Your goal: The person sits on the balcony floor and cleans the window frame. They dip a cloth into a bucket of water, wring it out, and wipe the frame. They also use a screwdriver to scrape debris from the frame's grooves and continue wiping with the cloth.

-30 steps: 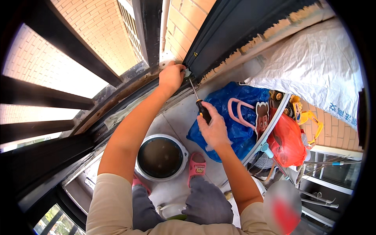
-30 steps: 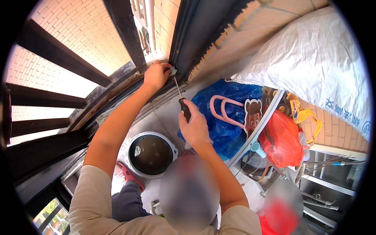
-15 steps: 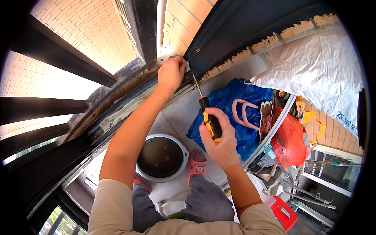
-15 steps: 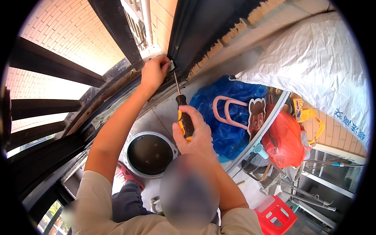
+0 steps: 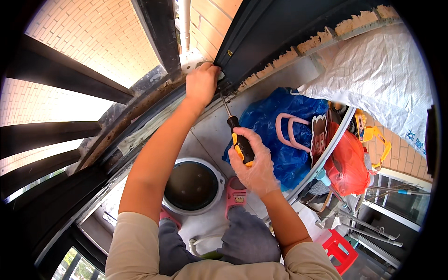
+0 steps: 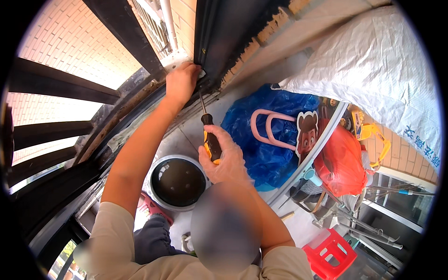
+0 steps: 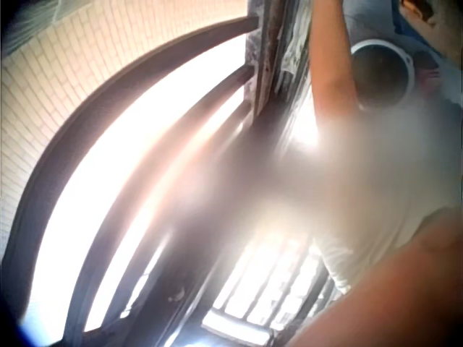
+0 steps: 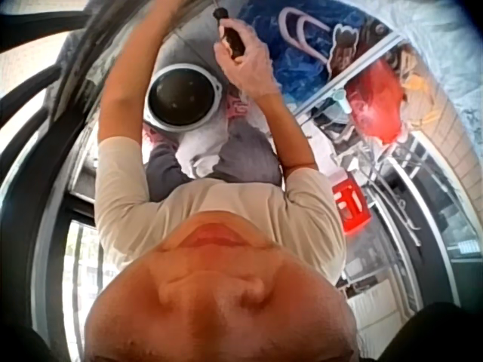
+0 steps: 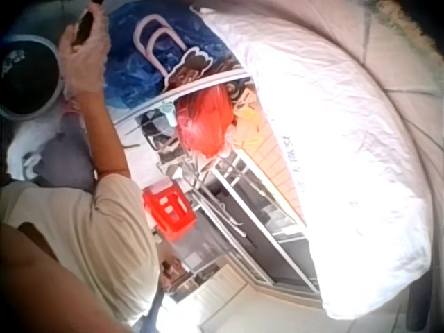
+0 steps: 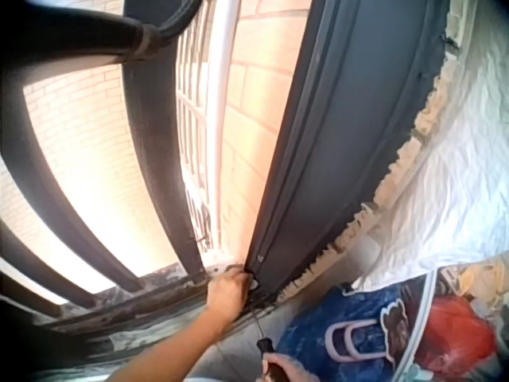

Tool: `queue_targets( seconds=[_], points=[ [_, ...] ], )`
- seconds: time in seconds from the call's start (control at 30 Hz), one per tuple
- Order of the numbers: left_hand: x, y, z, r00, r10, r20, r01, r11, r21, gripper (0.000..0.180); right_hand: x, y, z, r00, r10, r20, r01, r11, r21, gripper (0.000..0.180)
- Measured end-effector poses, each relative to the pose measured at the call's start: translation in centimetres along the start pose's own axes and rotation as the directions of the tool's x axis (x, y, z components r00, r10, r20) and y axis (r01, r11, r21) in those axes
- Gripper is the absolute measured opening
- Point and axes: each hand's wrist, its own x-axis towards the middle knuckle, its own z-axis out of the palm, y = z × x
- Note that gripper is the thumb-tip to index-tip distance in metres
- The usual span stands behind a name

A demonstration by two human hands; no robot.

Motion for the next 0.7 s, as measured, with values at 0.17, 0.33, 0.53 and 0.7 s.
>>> queue_targets(
  seconds=[0.17, 0.33, 0.53, 0.7],
  points=[
    [1.2, -0.1, -1.0, 0.985, 0.031, 0.169, -0.063, 0.980, 0.188, 0.010, -0.2, -0.1, -0.4, 0.996, 0.063, 0.056, -0.065, 0.997, 0.036, 0.041],
    [0.7, -0.9, -2.7, 0.972, -0.015, 0.235, -0.056, 0.954, 0.294, 0.010, -0.6, -0.1, -0.9, 0.998, 0.045, 0.034, -0.047, 0.998, 0.048, 0.041],
    [0.2, -0.6, -1.0, 0.997, -0.070, -0.027, 0.066, 0.991, -0.113, 0.010, -0.7, 0.0, -0.8, 0.998, 0.037, 0.054, -0.041, 0.995, 0.086, 0.042],
    [0.4, -0.7, -0.7, 0.998, 0.053, 0.033, -0.056, 0.993, 0.104, 0.013, -0.6, 0.1, -1.0, 0.995, 0.058, 0.078, -0.065, 0.993, 0.095, 0.041]
  ],
)
